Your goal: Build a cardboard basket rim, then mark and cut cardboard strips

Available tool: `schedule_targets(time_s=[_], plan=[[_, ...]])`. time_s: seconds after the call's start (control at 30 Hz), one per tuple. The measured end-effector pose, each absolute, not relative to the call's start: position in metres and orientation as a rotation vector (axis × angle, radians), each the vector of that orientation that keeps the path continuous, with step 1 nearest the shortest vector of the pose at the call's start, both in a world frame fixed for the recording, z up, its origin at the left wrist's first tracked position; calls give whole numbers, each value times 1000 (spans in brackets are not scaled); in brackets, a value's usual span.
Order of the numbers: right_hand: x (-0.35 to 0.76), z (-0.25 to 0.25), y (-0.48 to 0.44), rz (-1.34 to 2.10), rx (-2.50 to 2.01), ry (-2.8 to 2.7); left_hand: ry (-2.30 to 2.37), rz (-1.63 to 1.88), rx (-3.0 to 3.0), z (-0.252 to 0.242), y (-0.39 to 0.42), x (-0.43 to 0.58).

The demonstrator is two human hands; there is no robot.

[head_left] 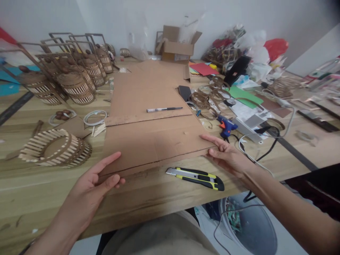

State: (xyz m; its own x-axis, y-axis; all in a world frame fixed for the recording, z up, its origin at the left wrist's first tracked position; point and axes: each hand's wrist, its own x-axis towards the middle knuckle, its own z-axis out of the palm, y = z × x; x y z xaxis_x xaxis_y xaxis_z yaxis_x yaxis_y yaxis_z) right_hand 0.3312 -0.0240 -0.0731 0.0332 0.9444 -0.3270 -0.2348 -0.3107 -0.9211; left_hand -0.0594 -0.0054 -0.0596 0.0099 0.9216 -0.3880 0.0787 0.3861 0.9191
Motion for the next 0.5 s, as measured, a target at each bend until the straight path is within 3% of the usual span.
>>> schedule_targets(time_s=[0.33, 0.5], plan=[[327, -69, -26, 1266, -1557, -1221, 1480, 856, 926, -59, -2, -57], [322, -61, -48, 370, -1985, -1748, 1512, 849, 850, -64, 3, -57]])
